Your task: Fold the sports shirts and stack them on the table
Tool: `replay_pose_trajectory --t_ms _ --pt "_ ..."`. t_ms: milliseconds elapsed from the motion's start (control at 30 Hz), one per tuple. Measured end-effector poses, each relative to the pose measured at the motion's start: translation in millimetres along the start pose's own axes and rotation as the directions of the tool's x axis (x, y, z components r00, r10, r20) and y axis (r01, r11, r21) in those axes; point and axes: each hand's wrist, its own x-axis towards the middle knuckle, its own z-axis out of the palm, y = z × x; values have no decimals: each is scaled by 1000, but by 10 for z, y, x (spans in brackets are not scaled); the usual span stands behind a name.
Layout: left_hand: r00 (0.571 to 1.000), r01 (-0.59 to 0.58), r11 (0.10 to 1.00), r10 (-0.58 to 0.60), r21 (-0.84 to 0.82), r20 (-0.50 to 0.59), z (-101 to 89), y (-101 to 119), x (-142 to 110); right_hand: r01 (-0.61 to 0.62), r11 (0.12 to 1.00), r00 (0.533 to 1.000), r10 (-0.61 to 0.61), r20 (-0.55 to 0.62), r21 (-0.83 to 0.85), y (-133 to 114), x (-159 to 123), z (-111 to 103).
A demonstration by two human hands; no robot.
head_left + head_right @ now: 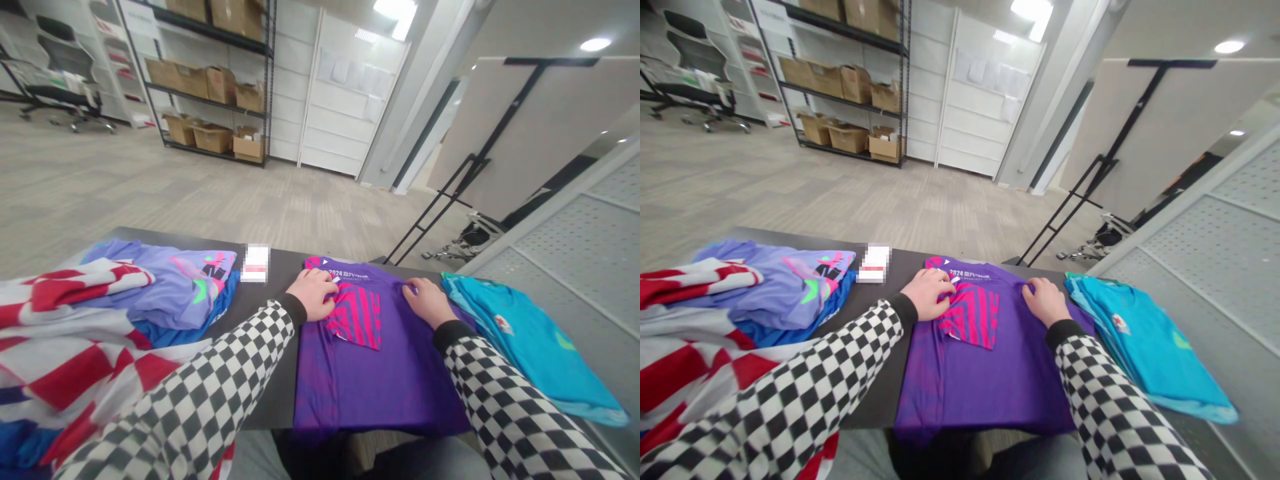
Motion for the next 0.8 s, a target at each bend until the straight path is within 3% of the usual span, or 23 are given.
replay_pose_trajectory --t_ms 100,267,433,600,700,800 --pt "998 -1 1000 1 -13 57 -11 14 -4 75 997 996 -77 54 34 48 -15 3" --pt "999 -36 999 36 -32 6 -8 17 -30 122 976 990 -132 44 182 242 -101 -128" --pt "995 -36 999 39 -34 91 33 23 -51 55 965 996 -35 -80 258 349 -682 -277" --pt "998 -41 999 42 -29 52 48 7 -14 300 890 954 -280 -109 343 -144 -1345 -334" --pt "1000 15 1000 -15 11 9 51 -81 -6 402 840 915 -380 -135 364 -553 -1465 -376" --pt "992 124 989 -124 77 0 50 -213 -26 458 823 884 -462 -75 335 -830 -1481 -400"
